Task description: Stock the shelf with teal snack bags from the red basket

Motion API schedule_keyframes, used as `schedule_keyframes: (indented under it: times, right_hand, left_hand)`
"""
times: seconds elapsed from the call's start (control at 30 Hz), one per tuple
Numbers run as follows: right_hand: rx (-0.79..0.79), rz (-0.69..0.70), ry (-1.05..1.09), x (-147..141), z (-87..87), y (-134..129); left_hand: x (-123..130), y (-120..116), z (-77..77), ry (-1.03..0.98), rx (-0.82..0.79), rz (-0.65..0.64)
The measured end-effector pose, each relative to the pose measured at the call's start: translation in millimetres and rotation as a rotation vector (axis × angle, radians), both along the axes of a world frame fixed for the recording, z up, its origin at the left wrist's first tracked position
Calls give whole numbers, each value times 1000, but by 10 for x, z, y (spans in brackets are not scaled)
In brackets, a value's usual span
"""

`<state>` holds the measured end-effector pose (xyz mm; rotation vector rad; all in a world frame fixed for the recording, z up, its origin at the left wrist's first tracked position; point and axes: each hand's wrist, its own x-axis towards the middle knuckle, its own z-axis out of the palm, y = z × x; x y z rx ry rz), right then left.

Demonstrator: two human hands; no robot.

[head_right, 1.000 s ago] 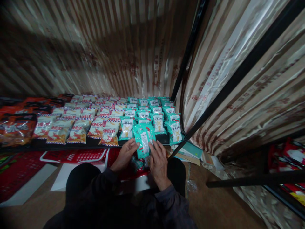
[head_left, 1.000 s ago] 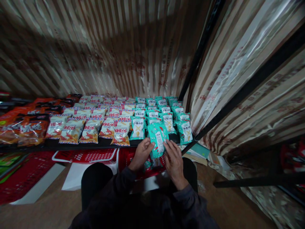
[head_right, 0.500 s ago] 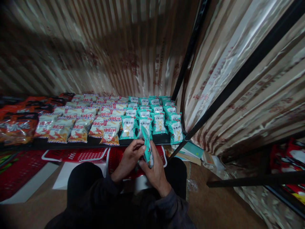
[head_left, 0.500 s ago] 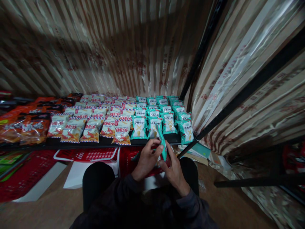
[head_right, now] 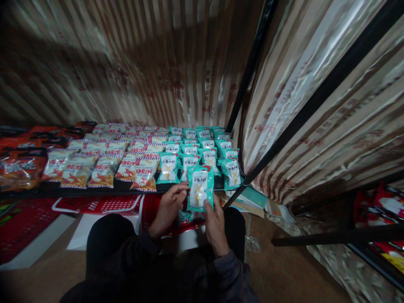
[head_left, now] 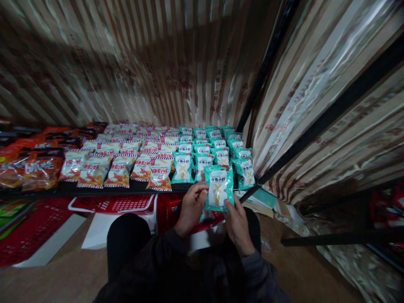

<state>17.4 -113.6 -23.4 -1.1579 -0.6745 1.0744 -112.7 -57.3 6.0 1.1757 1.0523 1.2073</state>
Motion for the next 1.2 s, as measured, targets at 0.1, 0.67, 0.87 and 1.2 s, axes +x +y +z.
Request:
schedule_keyframes:
  times: [0.1, 0.67, 0.87, 1.2]
  right_hand:
    - [-46, -28, 196, 18, 45, 31]
    - [-61, 78, 284, -13, 42, -19]
    - [8, 212, 277, 70, 55, 21]
    - [31, 50, 136, 237, 339, 420]
  left_hand:
    - [-15, 108, -28, -39, -86, 112]
    - [262, 278, 158, -398, -333, 16]
    - [252, 309, 210, -376, -295, 37]
    - [279, 184, 117, -246, -242, -14]
